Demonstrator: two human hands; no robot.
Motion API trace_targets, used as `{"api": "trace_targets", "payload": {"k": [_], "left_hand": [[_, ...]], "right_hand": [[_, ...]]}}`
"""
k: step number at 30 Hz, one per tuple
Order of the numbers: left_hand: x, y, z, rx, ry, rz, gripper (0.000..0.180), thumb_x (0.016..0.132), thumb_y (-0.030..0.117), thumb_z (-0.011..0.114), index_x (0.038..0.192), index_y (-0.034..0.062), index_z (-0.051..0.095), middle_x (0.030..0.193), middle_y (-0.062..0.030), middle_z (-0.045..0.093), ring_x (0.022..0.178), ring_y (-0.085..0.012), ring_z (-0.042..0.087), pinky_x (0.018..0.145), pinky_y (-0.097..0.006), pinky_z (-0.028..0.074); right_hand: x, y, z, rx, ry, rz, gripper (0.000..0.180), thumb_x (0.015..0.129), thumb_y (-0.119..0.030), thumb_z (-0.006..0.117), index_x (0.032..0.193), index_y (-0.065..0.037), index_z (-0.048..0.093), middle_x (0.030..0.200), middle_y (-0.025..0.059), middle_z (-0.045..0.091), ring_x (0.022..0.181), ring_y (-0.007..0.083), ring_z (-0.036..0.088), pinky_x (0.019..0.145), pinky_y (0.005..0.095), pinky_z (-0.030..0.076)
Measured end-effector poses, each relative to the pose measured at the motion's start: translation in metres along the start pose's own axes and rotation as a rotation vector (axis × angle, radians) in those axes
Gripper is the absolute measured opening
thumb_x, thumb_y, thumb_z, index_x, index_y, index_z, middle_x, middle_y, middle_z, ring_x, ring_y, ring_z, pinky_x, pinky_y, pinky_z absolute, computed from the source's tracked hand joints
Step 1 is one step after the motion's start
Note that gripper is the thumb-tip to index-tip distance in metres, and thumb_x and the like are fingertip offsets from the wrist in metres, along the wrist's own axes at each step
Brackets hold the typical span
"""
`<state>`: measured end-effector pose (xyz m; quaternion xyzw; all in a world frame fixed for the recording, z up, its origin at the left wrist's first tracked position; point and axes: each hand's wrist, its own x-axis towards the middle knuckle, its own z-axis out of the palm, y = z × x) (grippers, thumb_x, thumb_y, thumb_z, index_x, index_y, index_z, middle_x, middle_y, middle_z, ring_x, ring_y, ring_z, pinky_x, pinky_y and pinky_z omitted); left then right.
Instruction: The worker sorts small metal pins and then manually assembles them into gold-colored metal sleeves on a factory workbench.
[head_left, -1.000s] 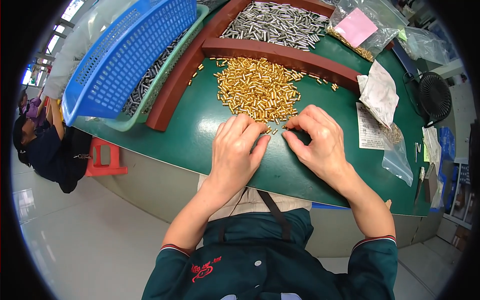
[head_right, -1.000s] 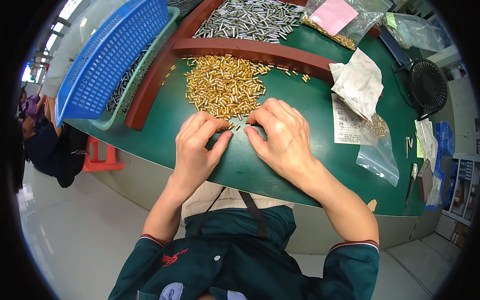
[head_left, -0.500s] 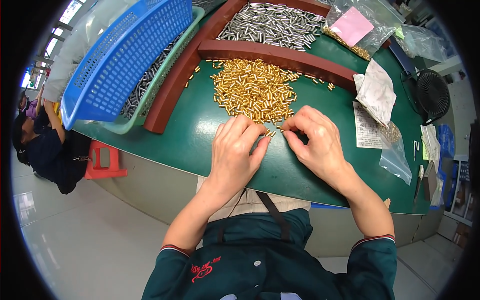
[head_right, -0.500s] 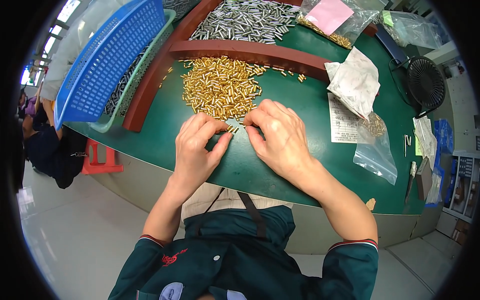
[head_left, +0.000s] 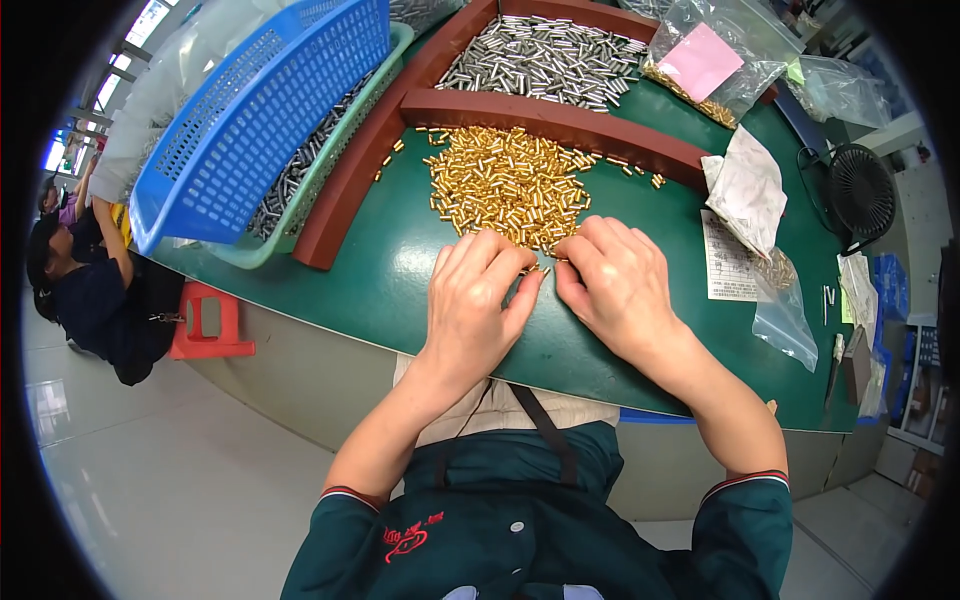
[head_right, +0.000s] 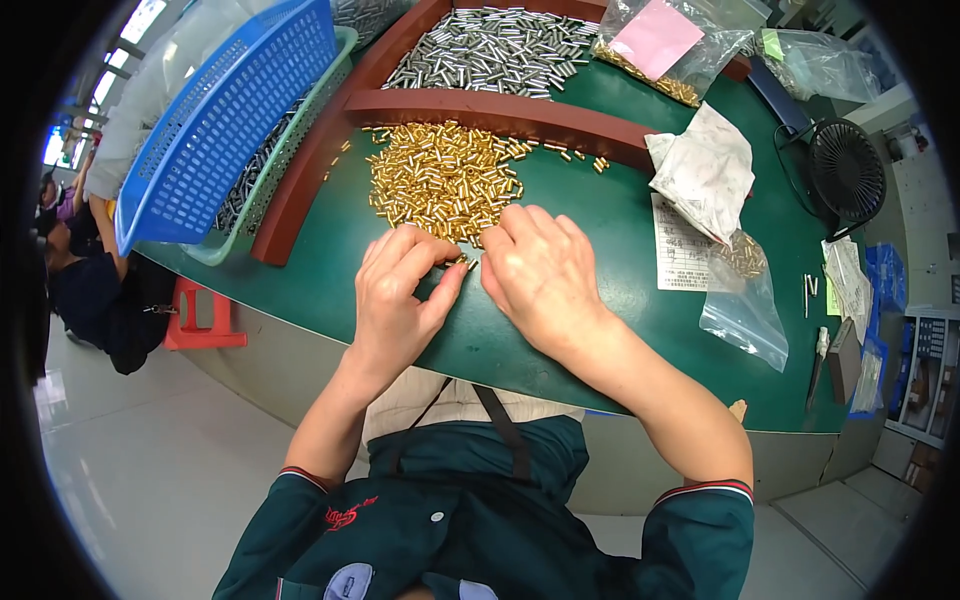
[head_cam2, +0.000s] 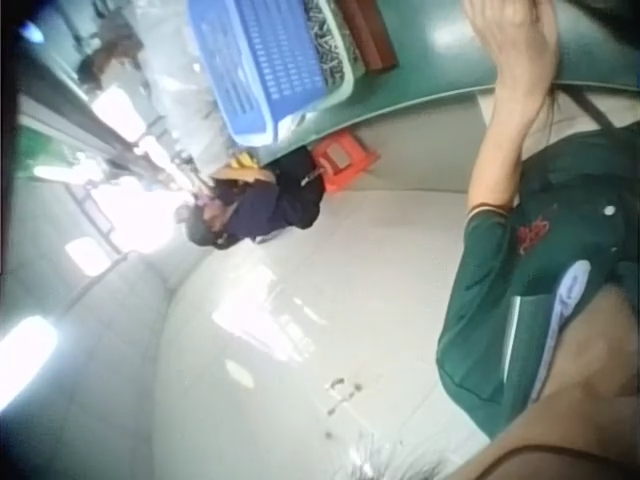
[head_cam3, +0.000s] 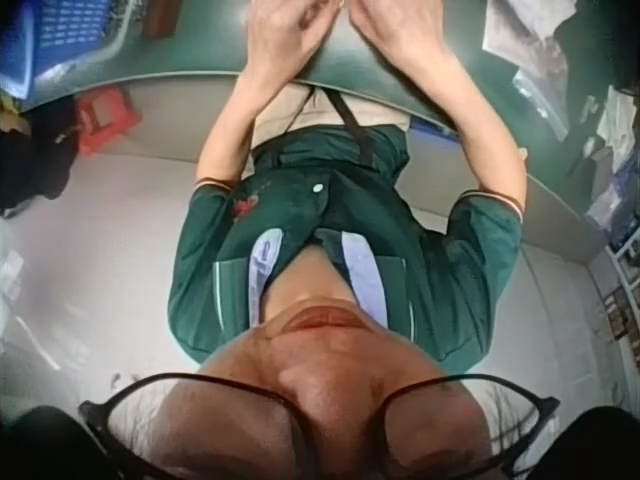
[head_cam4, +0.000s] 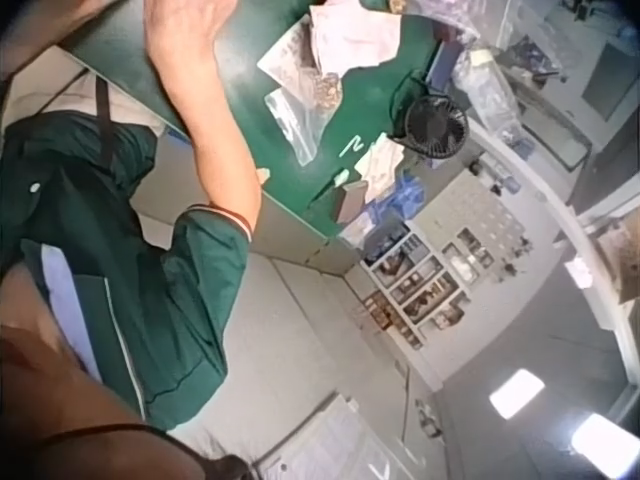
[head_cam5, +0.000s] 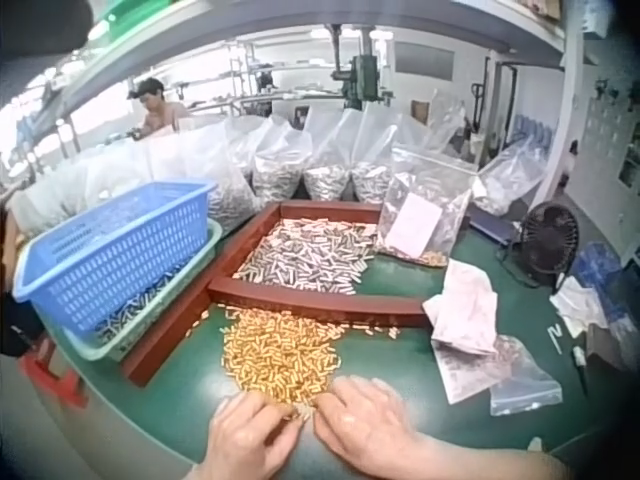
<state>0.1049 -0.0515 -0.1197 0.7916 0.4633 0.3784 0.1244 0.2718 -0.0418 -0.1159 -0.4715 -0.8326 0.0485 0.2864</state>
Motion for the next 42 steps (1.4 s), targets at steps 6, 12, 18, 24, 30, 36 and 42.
{"api": "trace_targets", "payload": {"k": [6, 12, 18, 24, 30, 36, 42], "left_hand": [[0.02, -0.003, -0.002, -0.002, 0.046, 0.085, 0.012, 0.067, 0.001, 0.068, 0.077, 0.0032, 0.062, 0.073, -0.0065, 0.056, 0.068, -0.0231, 0.055, 0.062, -0.034, 0.04], [0.038, -0.009, -0.002, -0.024, 0.01, 0.168, 0.01, 0.068, 0.002, 0.066, 0.076, 0.0044, 0.06, 0.075, -0.0075, 0.054, 0.073, -0.0267, 0.053, 0.065, -0.038, 0.04], [0.043, 0.008, 0.003, -1.005, -0.078, -0.515, 0.015, 0.085, 0.005, 0.061, 0.097, -0.0031, 0.058, 0.086, -0.007, 0.063, 0.075, -0.0141, 0.064, 0.07, -0.024, 0.052], [0.038, 0.006, 0.015, -1.203, -0.139, -0.506, 0.018, 0.087, 0.003, 0.059, 0.102, -0.0063, 0.059, 0.092, -0.0109, 0.065, 0.083, -0.0153, 0.064, 0.075, -0.026, 0.053], [0.036, 0.006, 0.019, -1.208, -0.086, -0.546, 0.016, 0.085, 0.001, 0.06, 0.1, -0.0043, 0.061, 0.09, -0.0094, 0.064, 0.076, -0.0128, 0.062, 0.072, -0.025, 0.053], [0.039, 0.004, 0.016, -1.299, -0.086, -0.569, 0.016, 0.085, 0.002, 0.061, 0.1, -0.002, 0.06, 0.086, -0.0068, 0.064, 0.073, -0.0108, 0.06, 0.069, -0.023, 0.051], [0.04, 0.001, 0.016, -1.323, -0.11, -0.632, 0.015, 0.087, 0.004, 0.06, 0.101, -0.0011, 0.06, 0.083, -0.0061, 0.063, 0.072, -0.0106, 0.059, 0.068, -0.023, 0.049]], "right_hand": [[0.003, -0.001, 0.002, -0.062, -0.022, 0.009, 0.015, 0.064, -0.009, 0.066, 0.073, -0.006, 0.054, 0.075, 0.0065, 0.053, 0.076, 0.0239, 0.055, 0.063, 0.0368, 0.046], [0.001, 0.004, 0.001, 0.059, -0.014, 0.083, 0.014, 0.064, -0.006, 0.063, 0.074, -0.004, 0.053, 0.075, 0.0092, 0.055, 0.073, 0.027, 0.056, 0.063, 0.0396, 0.047], [0.01, 0.004, -0.015, 0.564, 0.205, 0.335, 0.008, 0.071, -0.001, 0.062, 0.076, -0.001, 0.056, 0.065, 0.0038, 0.055, 0.054, 0.0115, 0.05, 0.051, 0.0253, 0.043], [0.007, 0.007, -0.01, 1.016, 0.255, 0.619, 0.007, 0.079, -0.003, 0.063, 0.083, 0.0, 0.059, 0.069, -0.0049, 0.054, 0.059, 0.0002, 0.043, 0.052, 0.016, 0.038], [0.006, 0.001, -0.012, 0.974, 0.227, 0.585, 0.008, 0.079, -0.004, 0.064, 0.082, 0.0, 0.059, 0.066, -0.004, 0.053, 0.058, 0.0008, 0.043, 0.052, 0.0161, 0.039], [0.007, -0.003, -0.013, 1.025, 0.214, 0.611, 0.009, 0.082, -0.005, 0.064, 0.088, 0.002, 0.062, 0.07, -0.002, 0.058, 0.058, 0.0004, 0.044, 0.052, 0.0164, 0.039], [0.007, -0.004, -0.014, 1.038, 0.197, 0.621, 0.012, 0.083, -0.006, 0.063, 0.092, 0.003, 0.064, 0.075, 0.0015, 0.064, 0.063, 0.002, 0.053, 0.055, 0.0165, 0.043]]}}
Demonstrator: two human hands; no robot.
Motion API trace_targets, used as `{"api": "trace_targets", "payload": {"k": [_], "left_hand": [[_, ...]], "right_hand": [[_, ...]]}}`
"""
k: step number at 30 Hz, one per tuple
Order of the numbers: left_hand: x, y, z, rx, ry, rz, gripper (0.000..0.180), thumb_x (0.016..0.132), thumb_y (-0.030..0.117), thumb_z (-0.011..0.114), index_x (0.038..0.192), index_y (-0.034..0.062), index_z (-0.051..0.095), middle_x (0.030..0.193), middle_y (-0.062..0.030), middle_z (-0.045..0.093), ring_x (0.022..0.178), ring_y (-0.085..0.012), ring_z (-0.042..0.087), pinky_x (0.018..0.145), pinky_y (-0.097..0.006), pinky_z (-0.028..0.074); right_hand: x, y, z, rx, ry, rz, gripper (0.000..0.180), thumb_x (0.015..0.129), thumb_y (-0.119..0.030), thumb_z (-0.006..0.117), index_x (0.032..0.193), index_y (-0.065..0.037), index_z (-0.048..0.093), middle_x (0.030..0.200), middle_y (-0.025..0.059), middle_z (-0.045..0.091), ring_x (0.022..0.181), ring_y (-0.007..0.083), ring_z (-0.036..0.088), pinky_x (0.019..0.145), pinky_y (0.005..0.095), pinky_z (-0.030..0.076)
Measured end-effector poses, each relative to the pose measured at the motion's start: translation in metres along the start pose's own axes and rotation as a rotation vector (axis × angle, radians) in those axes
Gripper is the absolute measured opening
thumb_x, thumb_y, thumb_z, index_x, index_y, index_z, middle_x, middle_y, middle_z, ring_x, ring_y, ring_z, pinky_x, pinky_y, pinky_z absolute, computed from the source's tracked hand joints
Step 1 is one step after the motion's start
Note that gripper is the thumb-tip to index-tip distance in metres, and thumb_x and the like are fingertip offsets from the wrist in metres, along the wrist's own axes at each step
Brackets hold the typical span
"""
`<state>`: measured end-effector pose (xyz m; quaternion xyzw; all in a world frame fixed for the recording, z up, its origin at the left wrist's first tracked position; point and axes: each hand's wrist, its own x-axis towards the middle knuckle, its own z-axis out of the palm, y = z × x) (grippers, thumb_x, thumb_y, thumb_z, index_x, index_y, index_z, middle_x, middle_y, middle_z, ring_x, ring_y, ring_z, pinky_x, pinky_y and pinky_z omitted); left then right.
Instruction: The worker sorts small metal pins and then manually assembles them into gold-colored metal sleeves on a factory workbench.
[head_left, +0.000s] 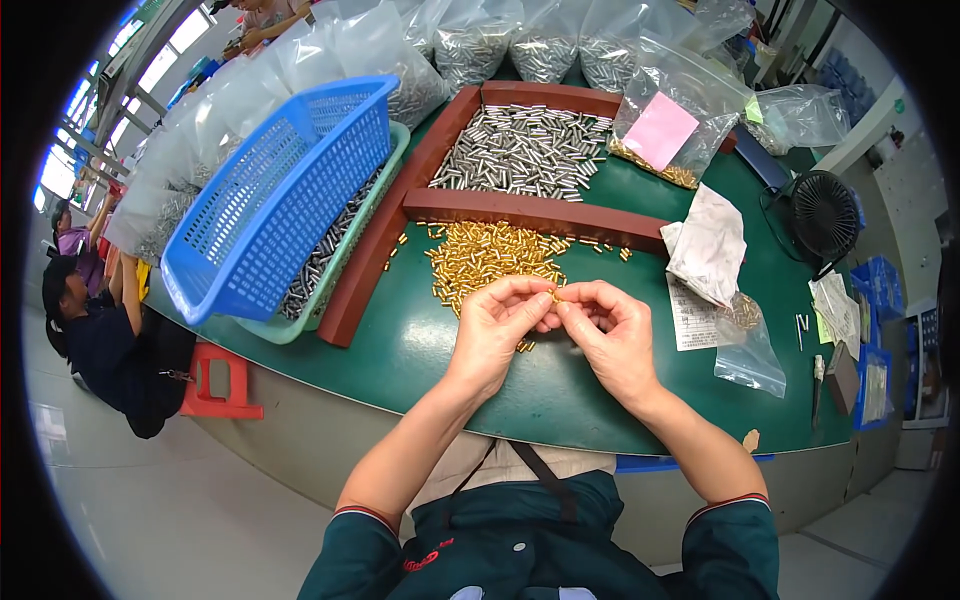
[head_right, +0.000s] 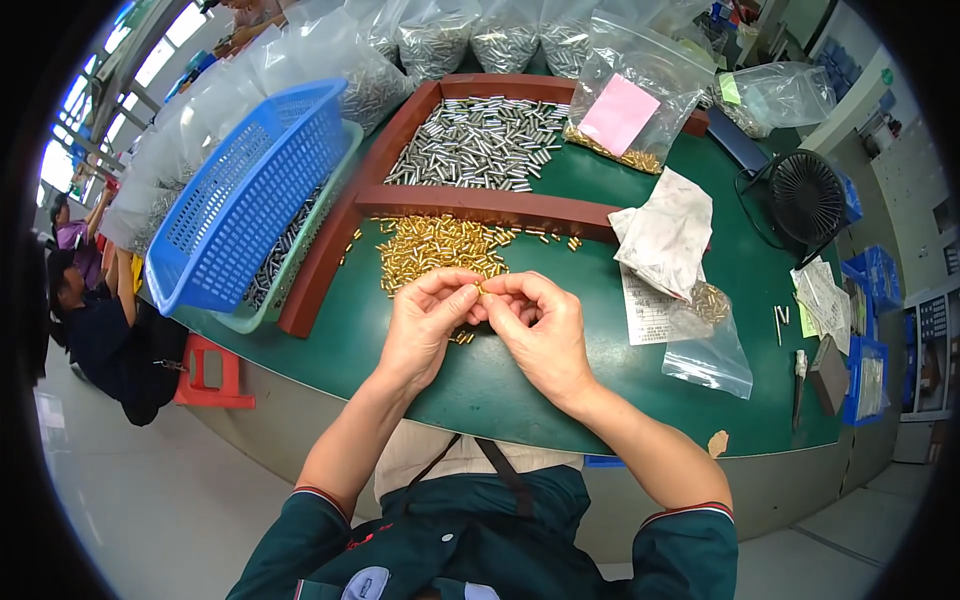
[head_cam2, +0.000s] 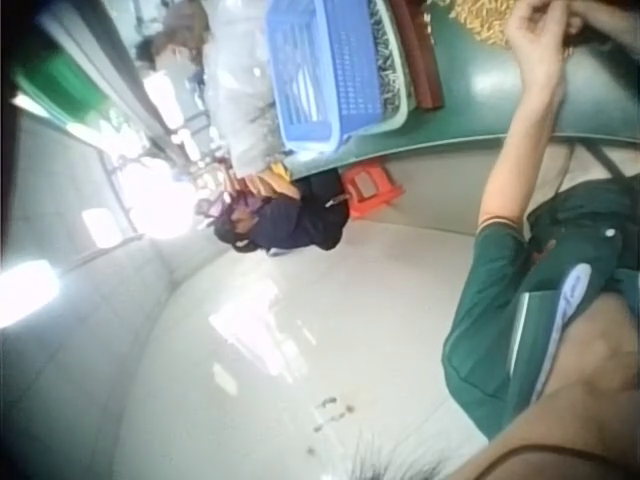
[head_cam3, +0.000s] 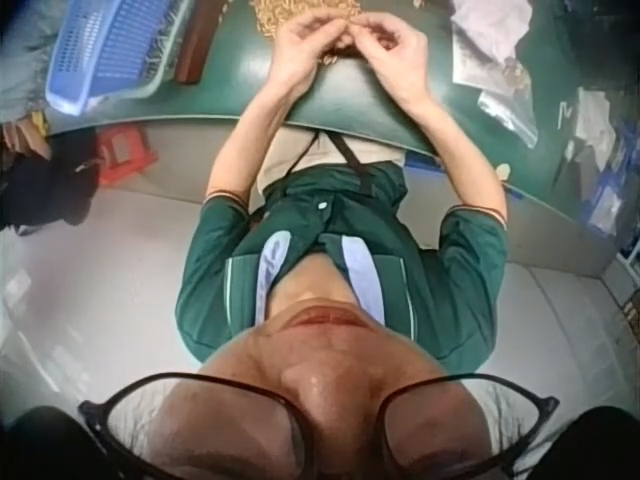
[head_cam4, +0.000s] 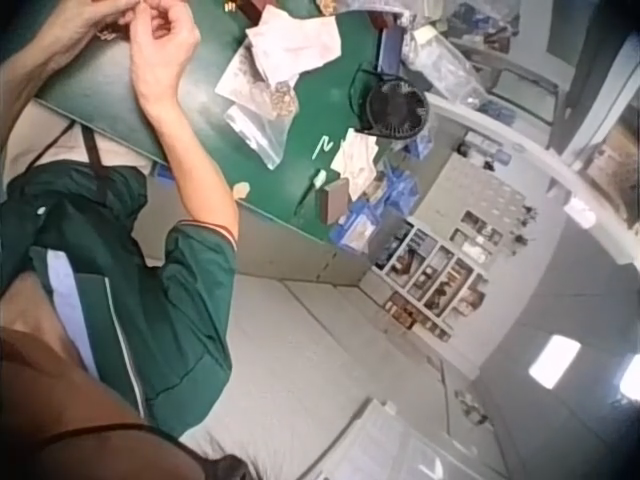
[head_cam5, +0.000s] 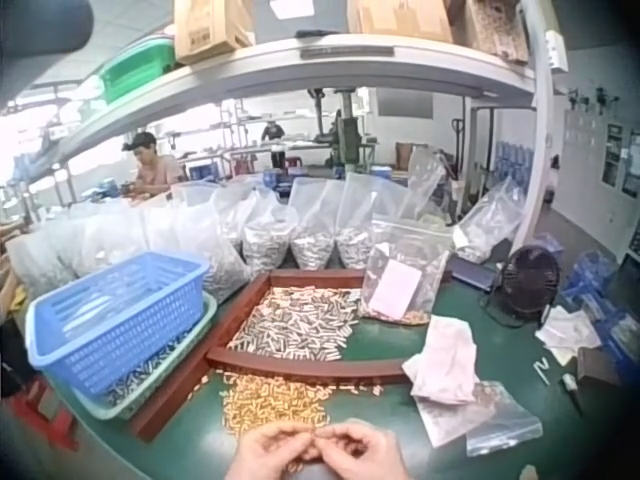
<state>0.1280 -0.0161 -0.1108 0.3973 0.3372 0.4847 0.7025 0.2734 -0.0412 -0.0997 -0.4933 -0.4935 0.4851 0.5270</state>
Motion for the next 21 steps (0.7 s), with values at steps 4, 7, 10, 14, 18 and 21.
{"api": "trace_targets", "payload": {"k": [4, 7, 10, 14, 18, 21], "left_hand": [[0.0, -0.001, -0.0008, 0.005, -0.006, -0.006, 0.016, 0.087, 0.005, 0.059, 0.102, -0.0014, 0.06, 0.083, -0.0068, 0.063, 0.072, -0.0112, 0.059, 0.068, -0.023, 0.049], [-0.0005, -0.0006, -0.0012, 0.007, -0.011, -0.015, 0.017, 0.088, 0.005, 0.058, 0.103, -0.0018, 0.06, 0.083, -0.0074, 0.063, 0.073, -0.0115, 0.06, 0.068, -0.023, 0.049], [-0.0012, 0.0004, -0.0008, 0.023, -0.003, -0.018, 0.018, 0.088, 0.005, 0.058, 0.104, -0.0025, 0.06, 0.084, -0.0082, 0.064, 0.073, -0.0117, 0.06, 0.068, -0.023, 0.05], [-0.0018, -0.0008, 0.0009, 0.074, 0.018, 0.009, 0.018, 0.088, 0.005, 0.058, 0.103, -0.0033, 0.06, 0.084, -0.0092, 0.064, 0.073, -0.012, 0.061, 0.068, -0.023, 0.05], [-0.0016, -0.001, -0.0004, 0.074, 0.016, 0.006, 0.018, 0.087, 0.005, 0.058, 0.103, -0.0037, 0.061, 0.083, -0.0095, 0.064, 0.072, -0.0121, 0.061, 0.067, -0.023, 0.05], [-0.0009, -0.0013, -0.0012, 0.082, 0.012, -0.002, 0.018, 0.087, 0.004, 0.059, 0.103, -0.0042, 0.061, 0.082, -0.0097, 0.065, 0.071, -0.0121, 0.061, 0.067, -0.023, 0.05]], "right_hand": [[0.0002, -0.0012, -0.0005, 0.085, -0.014, 0.035, 0.014, 0.084, -0.005, 0.061, 0.095, 0.004, 0.063, 0.083, 0.0058, 0.067, 0.072, 0.0059, 0.061, 0.063, 0.0178, 0.049], [0.0001, -0.0014, -0.0013, 0.154, -0.031, 0.064, 0.015, 0.085, -0.005, 0.061, 0.095, 0.006, 0.063, 0.083, 0.0063, 0.067, 0.073, 0.0071, 0.062, 0.068, 0.0188, 0.05], [0.001, -0.0034, -0.0014, 0.169, -0.028, 0.15, 0.017, 0.086, -0.008, 0.061, 0.096, 0.005, 0.063, 0.083, 0.006, 0.067, 0.073, 0.0073, 0.061, 0.066, 0.0188, 0.049], [0.002, 0.0028, -0.0036, 0.195, -0.029, 0.207, 0.018, 0.086, -0.011, 0.061, 0.096, 0.003, 0.064, 0.081, 0.0035, 0.066, 0.069, 0.0053, 0.057, 0.06, 0.018, 0.045], [0.0017, 0.0033, -0.0032, 0.22, -0.024, 0.278, 0.018, 0.087, -0.015, 0.062, 0.096, 0.0, 0.064, 0.078, 0.0002, 0.064, 0.062, 0.0035, 0.05, 0.055, 0.017, 0.038], [0.0023, 0.0044, -0.004, 0.282, -0.028, 0.323, 0.018, 0.087, -0.016, 0.062, 0.096, -0.001, 0.064, 0.077, -0.0006, 0.063, 0.061, 0.0035, 0.048, 0.054, 0.017, 0.037]]}}
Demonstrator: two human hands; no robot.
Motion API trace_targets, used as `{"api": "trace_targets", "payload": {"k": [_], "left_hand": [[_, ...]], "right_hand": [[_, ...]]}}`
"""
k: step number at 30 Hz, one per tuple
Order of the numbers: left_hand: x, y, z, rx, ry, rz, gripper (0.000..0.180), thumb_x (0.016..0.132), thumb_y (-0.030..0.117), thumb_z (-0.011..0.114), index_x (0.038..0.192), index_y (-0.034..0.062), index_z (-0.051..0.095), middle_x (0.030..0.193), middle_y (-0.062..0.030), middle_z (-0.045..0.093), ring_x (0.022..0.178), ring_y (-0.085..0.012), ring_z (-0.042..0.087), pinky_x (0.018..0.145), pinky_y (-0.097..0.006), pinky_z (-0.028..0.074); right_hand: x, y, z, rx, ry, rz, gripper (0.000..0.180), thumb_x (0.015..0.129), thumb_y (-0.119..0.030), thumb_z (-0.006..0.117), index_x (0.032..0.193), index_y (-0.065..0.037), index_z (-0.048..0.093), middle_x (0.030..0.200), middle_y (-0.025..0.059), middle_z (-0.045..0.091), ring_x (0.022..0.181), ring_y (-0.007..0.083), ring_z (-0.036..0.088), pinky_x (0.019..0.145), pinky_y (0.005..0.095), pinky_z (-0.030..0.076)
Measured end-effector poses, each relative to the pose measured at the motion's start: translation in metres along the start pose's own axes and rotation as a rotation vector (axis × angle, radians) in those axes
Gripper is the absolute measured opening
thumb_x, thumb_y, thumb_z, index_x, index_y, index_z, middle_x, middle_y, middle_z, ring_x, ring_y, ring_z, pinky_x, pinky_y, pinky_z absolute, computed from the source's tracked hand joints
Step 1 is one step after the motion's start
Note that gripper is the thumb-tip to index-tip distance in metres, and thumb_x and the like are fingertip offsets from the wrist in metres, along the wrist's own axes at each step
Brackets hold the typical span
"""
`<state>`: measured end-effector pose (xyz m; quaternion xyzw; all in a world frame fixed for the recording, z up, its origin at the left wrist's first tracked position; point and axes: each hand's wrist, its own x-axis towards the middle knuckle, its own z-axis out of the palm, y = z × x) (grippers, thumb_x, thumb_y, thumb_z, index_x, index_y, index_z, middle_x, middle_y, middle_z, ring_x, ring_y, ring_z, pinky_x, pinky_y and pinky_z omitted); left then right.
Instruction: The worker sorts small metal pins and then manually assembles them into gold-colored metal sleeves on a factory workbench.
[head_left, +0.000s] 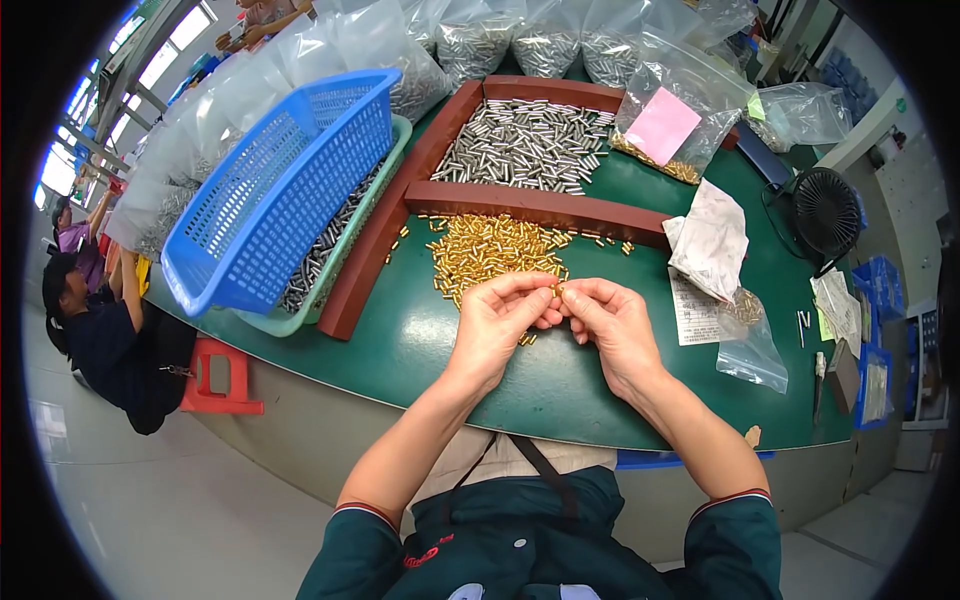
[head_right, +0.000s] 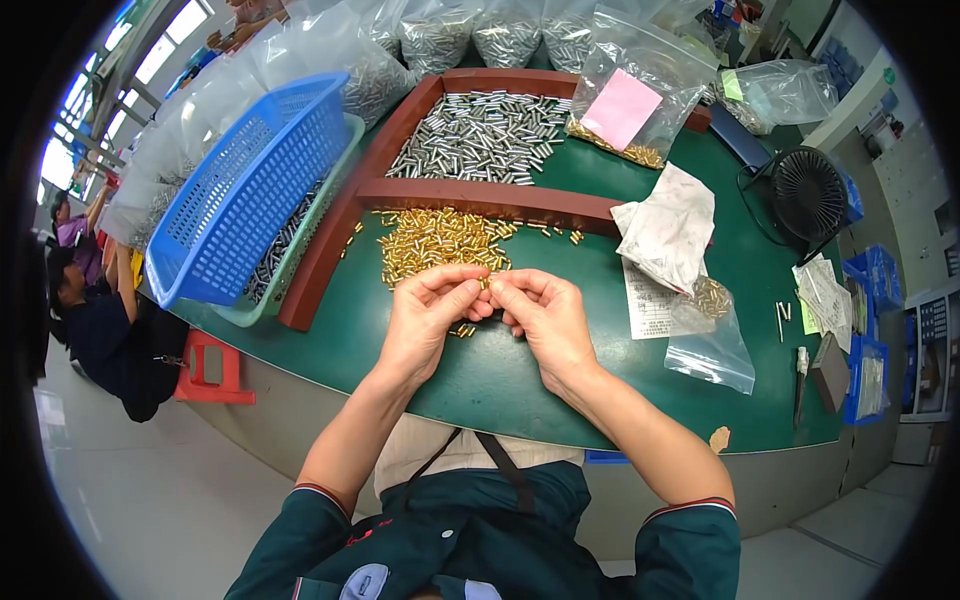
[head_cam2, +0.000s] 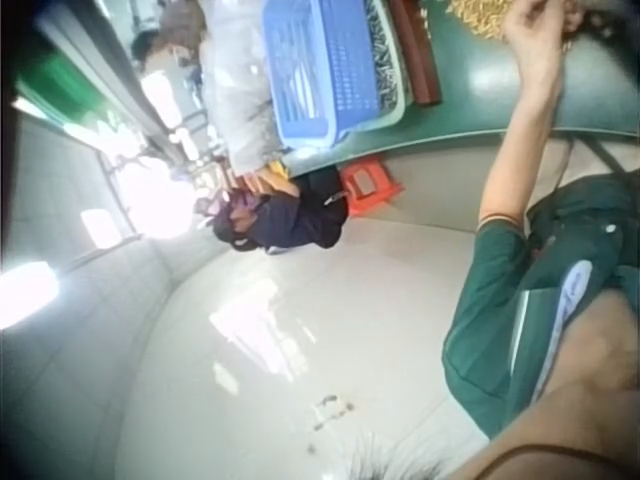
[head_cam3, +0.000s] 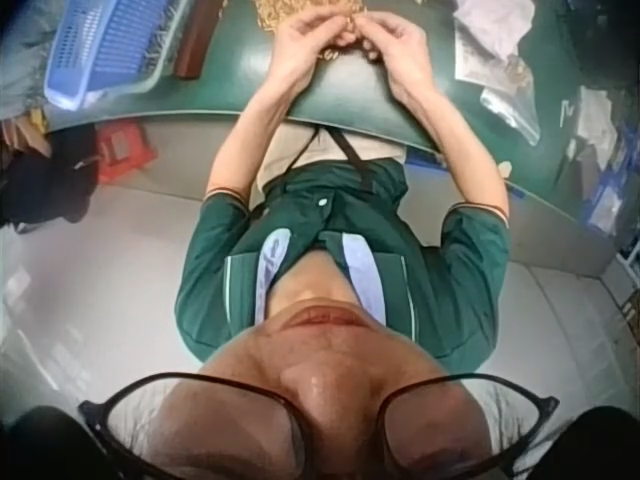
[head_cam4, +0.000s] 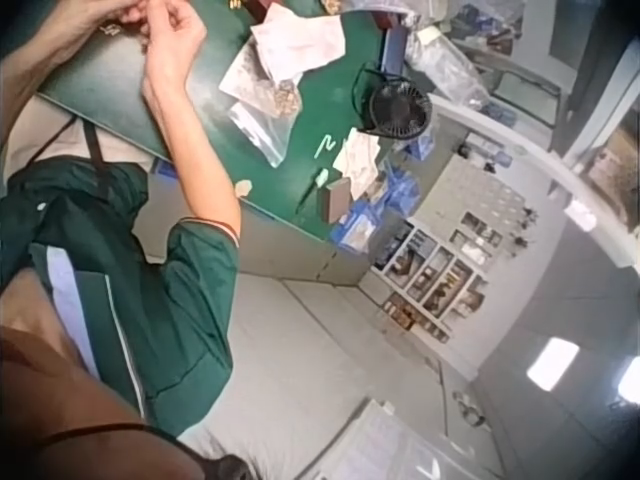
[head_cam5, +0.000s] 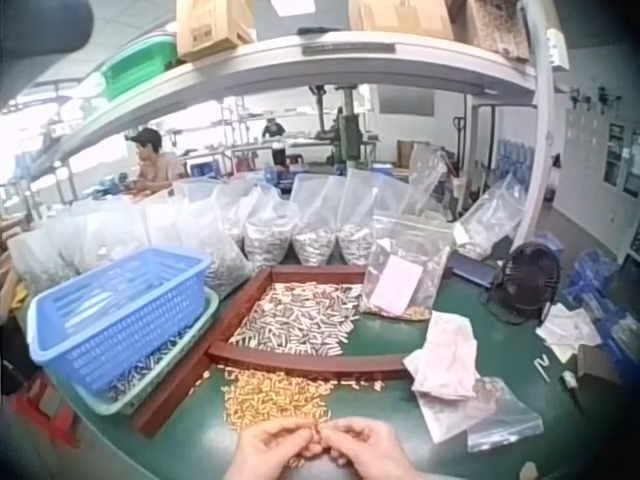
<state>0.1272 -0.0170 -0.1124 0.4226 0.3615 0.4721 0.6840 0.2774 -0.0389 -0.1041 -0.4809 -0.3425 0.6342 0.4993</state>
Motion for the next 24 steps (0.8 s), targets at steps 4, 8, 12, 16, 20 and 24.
{"api": "trace_targets", "payload": {"k": [4, 8, 12, 16, 20, 24], "left_hand": [[-0.0005, 0.0004, 0.0001, 0.008, -0.014, 0.012, 0.018, 0.086, 0.003, 0.059, 0.102, -0.0043, 0.062, 0.082, -0.0097, 0.065, 0.071, -0.012, 0.061, 0.066, -0.023, 0.05], [-0.0006, 0.0015, 0.0015, 0.042, -0.009, 0.028, 0.016, 0.086, 0.002, 0.059, 0.101, -0.004, 0.062, 0.083, -0.0097, 0.065, 0.071, -0.012, 0.062, 0.067, -0.023, 0.051], [-0.0027, -0.001, 0.0054, 0.088, 0.013, 0.059, 0.016, 0.085, 0.001, 0.059, 0.1, -0.0043, 0.062, 0.084, -0.0091, 0.066, 0.072, -0.0116, 0.062, 0.068, -0.022, 0.051], [-0.0045, 0.001, 0.0086, 0.138, 0.017, 0.105, 0.017, 0.086, 0.0, 0.059, 0.101, -0.005, 0.062, 0.085, -0.0074, 0.065, 0.074, -0.0106, 0.062, 0.069, -0.023, 0.052], [-0.0038, -0.0012, 0.0054, 0.112, 0.006, 0.09, 0.017, 0.085, 0.001, 0.059, 0.101, -0.0056, 0.062, 0.087, -0.0069, 0.065, 0.074, -0.0102, 0.063, 0.069, -0.023, 0.052], [-0.0063, -0.0012, 0.0088, 0.124, 0.015, 0.113, 0.018, 0.085, 0.001, 0.06, 0.101, -0.0055, 0.062, 0.088, -0.007, 0.065, 0.074, -0.0102, 0.062, 0.069, -0.023, 0.052]], "right_hand": [[-0.0002, -0.0002, -0.0013, 0.081, -0.033, 0.038, 0.018, 0.087, -0.016, 0.061, 0.095, 0.0, 0.064, 0.077, -0.0007, 0.062, 0.061, 0.0036, 0.047, 0.054, 0.0176, 0.038], [-0.0008, -0.0014, -0.0009, 0.092, -0.048, 0.045, 0.018, 0.087, -0.016, 0.061, 0.095, 0.0, 0.064, 0.077, -0.0003, 0.063, 0.061, 0.0035, 0.047, 0.054, 0.0177, 0.037], [-0.0009, 0.0002, -0.0014, 0.11, -0.042, 0.049, 0.016, 0.087, -0.016, 0.061, 0.093, -0.001, 0.064, 0.076, -0.0003, 0.062, 0.061, 0.0037, 0.047, 0.054, 0.0177, 0.037], [-0.0012, 0.0006, -0.0015, 0.122, -0.047, 0.02, 0.015, 0.087, -0.016, 0.062, 0.092, -0.002, 0.064, 0.076, -0.0003, 0.061, 0.06, 0.004, 0.046, 0.053, 0.0179, 0.036], [-0.0022, 0.001, -0.0008, 0.117, -0.026, 0.015, 0.015, 0.086, -0.016, 0.062, 0.092, -0.002, 0.064, 0.076, 0.0, 0.061, 0.059, 0.004, 0.045, 0.052, 0.018, 0.036], [-0.0043, 0.0005, 0.0003, 0.053, -0.013, -0.039, 0.014, 0.086, -0.014, 0.063, 0.093, -0.001, 0.064, 0.079, 0.0017, 0.063, 0.062, 0.0042, 0.05, 0.053, 0.0176, 0.037]]}}
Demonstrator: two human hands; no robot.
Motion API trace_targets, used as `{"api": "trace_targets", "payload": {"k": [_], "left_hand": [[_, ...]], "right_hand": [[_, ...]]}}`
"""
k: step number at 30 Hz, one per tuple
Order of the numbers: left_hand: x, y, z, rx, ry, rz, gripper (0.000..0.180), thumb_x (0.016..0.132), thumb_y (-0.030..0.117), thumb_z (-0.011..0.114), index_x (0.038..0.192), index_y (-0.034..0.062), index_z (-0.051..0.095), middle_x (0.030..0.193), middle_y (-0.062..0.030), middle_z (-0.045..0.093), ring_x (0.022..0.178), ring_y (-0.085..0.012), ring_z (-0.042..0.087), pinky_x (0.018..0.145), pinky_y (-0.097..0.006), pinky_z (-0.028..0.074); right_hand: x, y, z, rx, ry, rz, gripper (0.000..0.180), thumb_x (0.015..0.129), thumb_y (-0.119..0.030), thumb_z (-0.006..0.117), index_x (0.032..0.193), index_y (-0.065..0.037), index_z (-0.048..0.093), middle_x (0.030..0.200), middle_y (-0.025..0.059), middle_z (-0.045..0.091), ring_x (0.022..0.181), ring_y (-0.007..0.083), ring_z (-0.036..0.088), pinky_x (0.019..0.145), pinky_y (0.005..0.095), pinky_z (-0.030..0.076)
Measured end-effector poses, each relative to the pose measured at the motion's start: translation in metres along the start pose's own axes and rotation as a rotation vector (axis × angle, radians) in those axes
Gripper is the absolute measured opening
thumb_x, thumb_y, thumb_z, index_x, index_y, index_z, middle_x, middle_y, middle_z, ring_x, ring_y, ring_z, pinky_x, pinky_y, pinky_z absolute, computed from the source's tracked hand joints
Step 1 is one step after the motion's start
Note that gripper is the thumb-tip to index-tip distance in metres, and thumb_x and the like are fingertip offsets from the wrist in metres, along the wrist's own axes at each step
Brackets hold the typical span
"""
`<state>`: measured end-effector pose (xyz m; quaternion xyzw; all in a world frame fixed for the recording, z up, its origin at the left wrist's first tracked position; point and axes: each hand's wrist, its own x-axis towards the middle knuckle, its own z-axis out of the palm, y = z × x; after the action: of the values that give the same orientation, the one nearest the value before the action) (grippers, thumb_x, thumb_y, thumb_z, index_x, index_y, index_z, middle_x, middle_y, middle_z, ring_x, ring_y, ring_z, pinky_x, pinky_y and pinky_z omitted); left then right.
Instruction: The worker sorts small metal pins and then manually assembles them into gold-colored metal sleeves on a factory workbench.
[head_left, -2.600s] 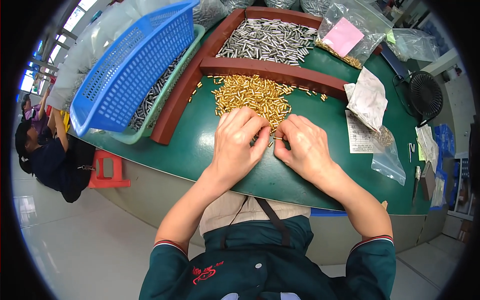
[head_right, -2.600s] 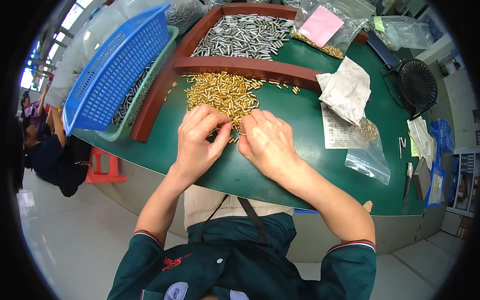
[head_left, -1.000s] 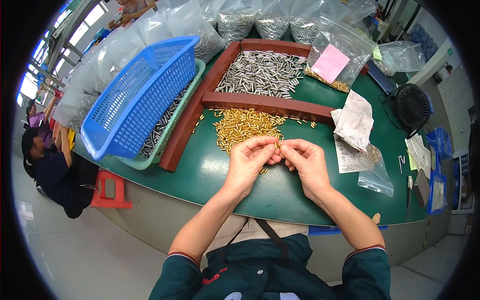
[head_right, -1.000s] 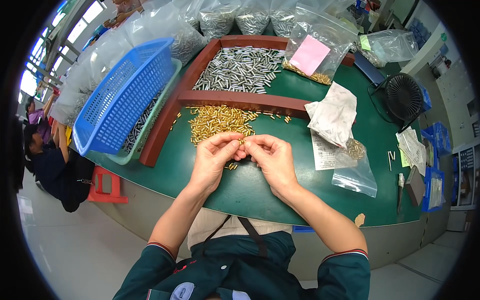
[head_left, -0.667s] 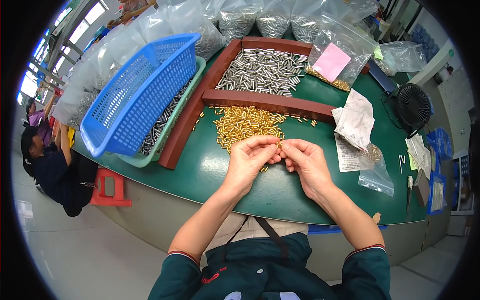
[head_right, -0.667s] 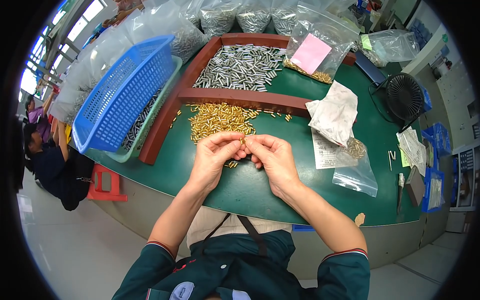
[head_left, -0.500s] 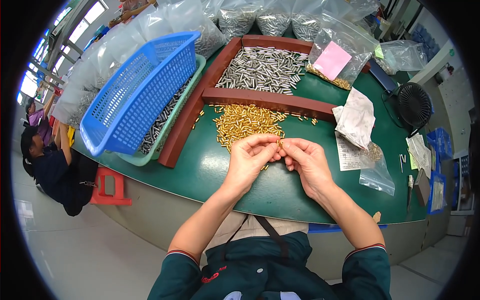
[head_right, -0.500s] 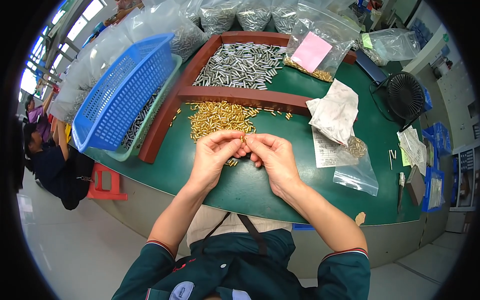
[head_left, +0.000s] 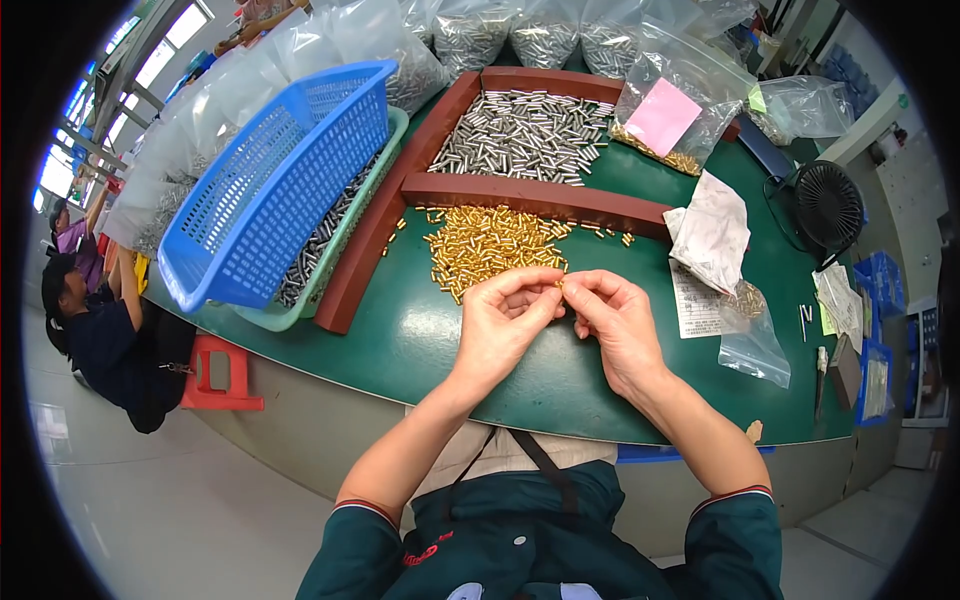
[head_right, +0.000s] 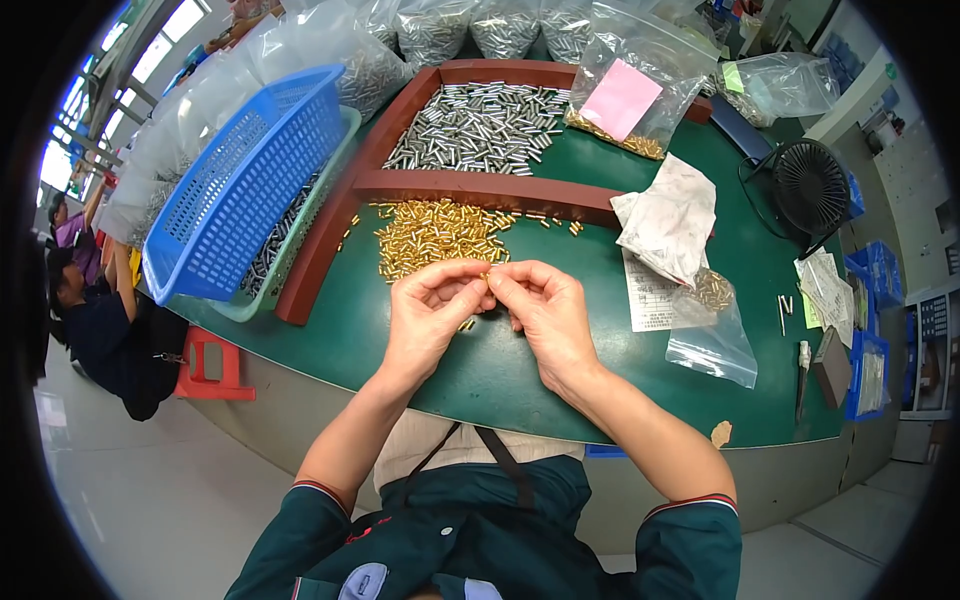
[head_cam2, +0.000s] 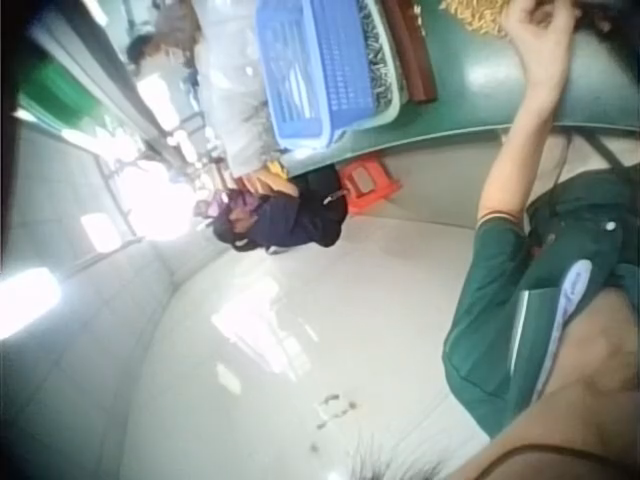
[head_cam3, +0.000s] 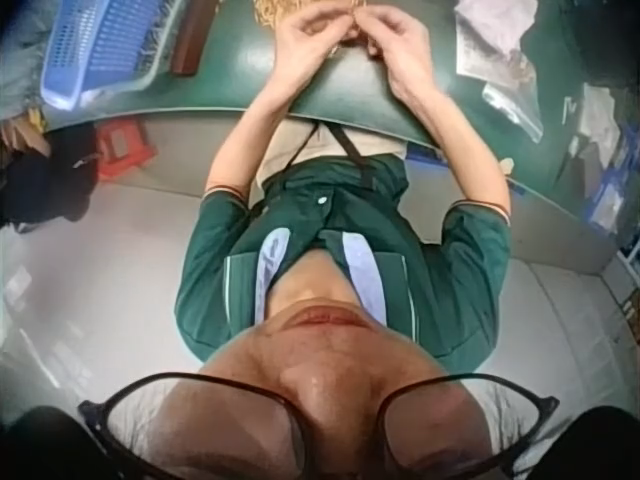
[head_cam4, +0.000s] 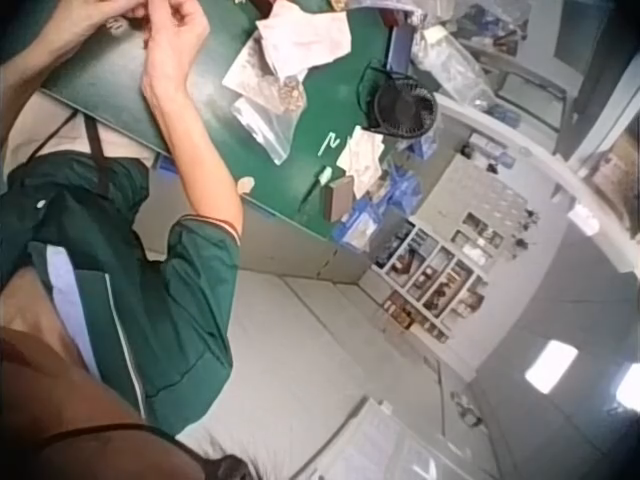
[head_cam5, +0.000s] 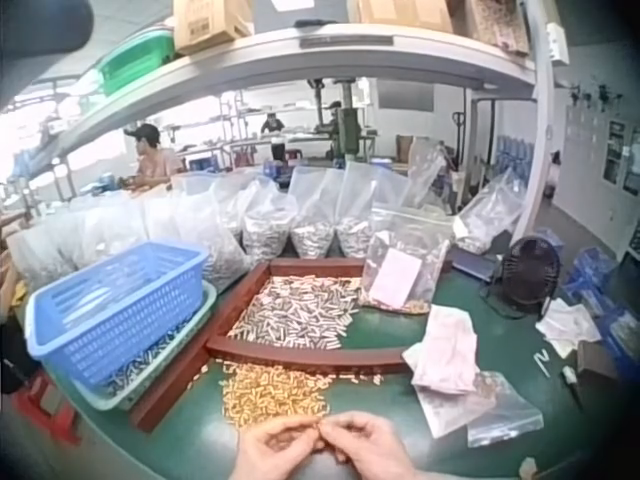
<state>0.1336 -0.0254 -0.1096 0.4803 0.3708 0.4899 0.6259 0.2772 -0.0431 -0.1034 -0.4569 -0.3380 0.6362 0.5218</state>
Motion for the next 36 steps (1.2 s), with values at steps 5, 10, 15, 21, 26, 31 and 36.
{"api": "trace_targets", "payload": {"k": [5, 10, 15, 21, 26, 31, 36], "left_hand": [[-0.002, 0.0, -0.001, -0.038, 0.007, 0.014, 0.017, 0.086, 0.0, 0.059, 0.102, -0.0053, 0.062, 0.094, -0.0092, 0.065, 0.078, -0.0118, 0.062, 0.072, -0.024, 0.053], [-0.002, 0.0, -0.003, -0.065, -0.017, 0.019, 0.017, 0.086, 0.0, 0.059, 0.102, -0.0051, 0.062, 0.092, -0.0085, 0.065, 0.077, -0.012, 0.062, 0.073, -0.024, 0.053], [-0.002, -0.001, -0.004, -0.094, -0.021, 0.017, 0.017, 0.086, 0.0, 0.059, 0.102, -0.0045, 0.062, 0.093, -0.0085, 0.064, 0.078, -0.0118, 0.062, 0.074, -0.023, 0.052], [-0.003, 0.0, -0.004, -0.079, 0.001, 0.013, 0.017, 0.086, 0.0, 0.058, 0.103, -0.0041, 0.061, 0.09, -0.0088, 0.064, 0.075, -0.0112, 0.06, 0.071, -0.023, 0.051], [-0.001, 0.002, -0.002, -0.062, -0.015, -0.017, 0.019, 0.087, 0.001, 0.057, 0.105, -0.0053, 0.06, 0.087, -0.0094, 0.064, 0.075, -0.0119, 0.062, 0.071, -0.023, 0.051], [-0.001, 0.001, -0.004, -0.034, -0.025, -0.037, 0.02, 0.087, 0.002, 0.058, 0.105, -0.0058, 0.06, 0.087, -0.0093, 0.064, 0.075, -0.0121, 0.063, 0.07, -0.023, 0.052], [-0.001, 0.0, -0.004, -0.027, -0.02, -0.053, 0.021, 0.087, 0.002, 0.059, 0.105, -0.0062, 0.06, 0.087, -0.0096, 0.065, 0.075, -0.0125, 0.063, 0.069, -0.024, 0.053]], "right_hand": [[-0.003, -0.003, 0.005, -0.028, 0.005, -0.074, 0.013, 0.086, -0.007, 0.062, 0.094, 0.004, 0.061, 0.08, 0.0053, 0.064, 0.073, 0.0089, 0.061, 0.07, 0.0216, 0.05], [-0.004, -0.004, 0.004, -0.119, 0.006, -0.145, 0.012, 0.084, -0.006, 0.064, 0.091, 0.003, 0.062, 0.081, 0.0053, 0.063, 0.071, 0.0066, 0.059, 0.064, 0.02, 0.049], [-0.002, 0.005, 0.001, -0.275, 0.053, -0.257, 0.008, 0.082, -0.005, 0.066, 0.087, 0.001, 0.064, 0.078, -0.0006, 0.058, 0.062, 0.002, 0.05, 0.055, 0.0162, 0.041], [-0.003, 0.0, 0.004, -0.241, 0.041, -0.183, 0.01, 0.081, -0.004, 0.065, 0.088, 0.002, 0.063, 0.077, 0.0009, 0.061, 0.065, 0.002, 0.051, 0.059, 0.0162, 0.044], [-0.006, -0.003, 0.005, -0.161, 0.053, -0.16, 0.012, 0.082, -0.004, 0.063, 0.091, 0.005, 0.061, 0.079, 0.0044, 0.064, 0.069, 0.0045, 0.056, 0.064, 0.0184, 0.048], [-0.005, -0.005, 0.007, -0.107, 0.055, -0.075, 0.013, 0.084, -0.005, 0.062, 0.091, 0.005, 0.06, 0.08, 0.0059, 0.064, 0.071, 0.0072, 0.059, 0.068, 0.0206, 0.05], [-0.005, -0.005, 0.006, -0.085, 0.032, -0.041, 0.013, 0.084, -0.006, 0.062, 0.091, 0.005, 0.06, 0.08, 0.0074, 0.064, 0.071, 0.0087, 0.06, 0.069, 0.0214, 0.051]]}}
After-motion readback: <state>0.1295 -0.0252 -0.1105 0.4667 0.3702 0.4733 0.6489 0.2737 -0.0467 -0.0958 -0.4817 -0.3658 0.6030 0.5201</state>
